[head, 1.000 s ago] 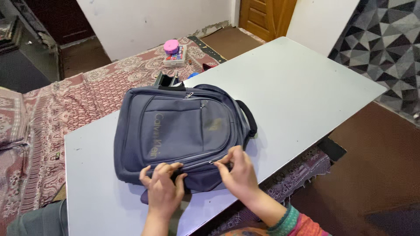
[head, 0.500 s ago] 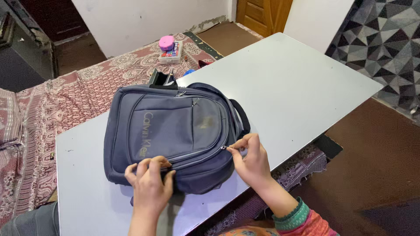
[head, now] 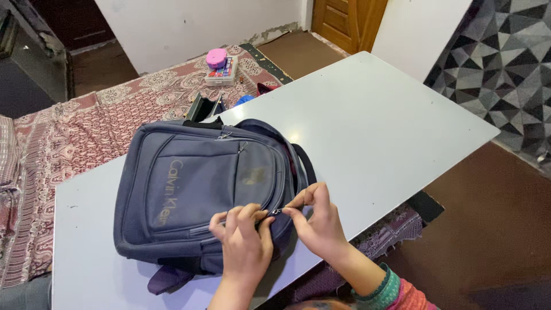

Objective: The person moves several personal items from a table into a cabinet, including sunglasses, bottles, and a comb. They then zip up a backpack on the table.

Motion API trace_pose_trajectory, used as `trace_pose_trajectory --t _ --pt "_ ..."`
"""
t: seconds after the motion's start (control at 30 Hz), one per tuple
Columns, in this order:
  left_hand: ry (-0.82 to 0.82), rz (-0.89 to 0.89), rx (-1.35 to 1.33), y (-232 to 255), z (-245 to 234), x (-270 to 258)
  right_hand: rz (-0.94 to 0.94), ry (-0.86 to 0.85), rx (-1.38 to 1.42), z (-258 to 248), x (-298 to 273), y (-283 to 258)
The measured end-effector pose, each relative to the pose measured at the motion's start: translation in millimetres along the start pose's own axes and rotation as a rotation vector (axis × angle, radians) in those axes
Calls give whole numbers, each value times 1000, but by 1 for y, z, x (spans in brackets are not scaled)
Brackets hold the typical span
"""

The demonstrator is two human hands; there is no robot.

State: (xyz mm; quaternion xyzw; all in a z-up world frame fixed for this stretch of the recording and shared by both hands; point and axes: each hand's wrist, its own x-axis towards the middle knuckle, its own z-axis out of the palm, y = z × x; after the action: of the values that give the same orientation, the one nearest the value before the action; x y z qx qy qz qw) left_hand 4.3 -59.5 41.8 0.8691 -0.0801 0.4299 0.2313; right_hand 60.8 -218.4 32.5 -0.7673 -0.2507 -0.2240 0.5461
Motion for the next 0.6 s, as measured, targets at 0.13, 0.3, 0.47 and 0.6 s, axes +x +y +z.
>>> trace_pose_trajectory --t 0.13,0.3,0.47,0.6 --pt "33 -49 -7 -6 -4 -7 76 5 90 6 18 16" --pt "42 -73 -28 -32 -28 -27 90 30 91 17 48 36" --pt "20 -144 102 -74 -66 -56 29 14 130 40 80 40" --pt "-45 -179 198 -99 -99 -66 -108 -33 87 53 81 29"
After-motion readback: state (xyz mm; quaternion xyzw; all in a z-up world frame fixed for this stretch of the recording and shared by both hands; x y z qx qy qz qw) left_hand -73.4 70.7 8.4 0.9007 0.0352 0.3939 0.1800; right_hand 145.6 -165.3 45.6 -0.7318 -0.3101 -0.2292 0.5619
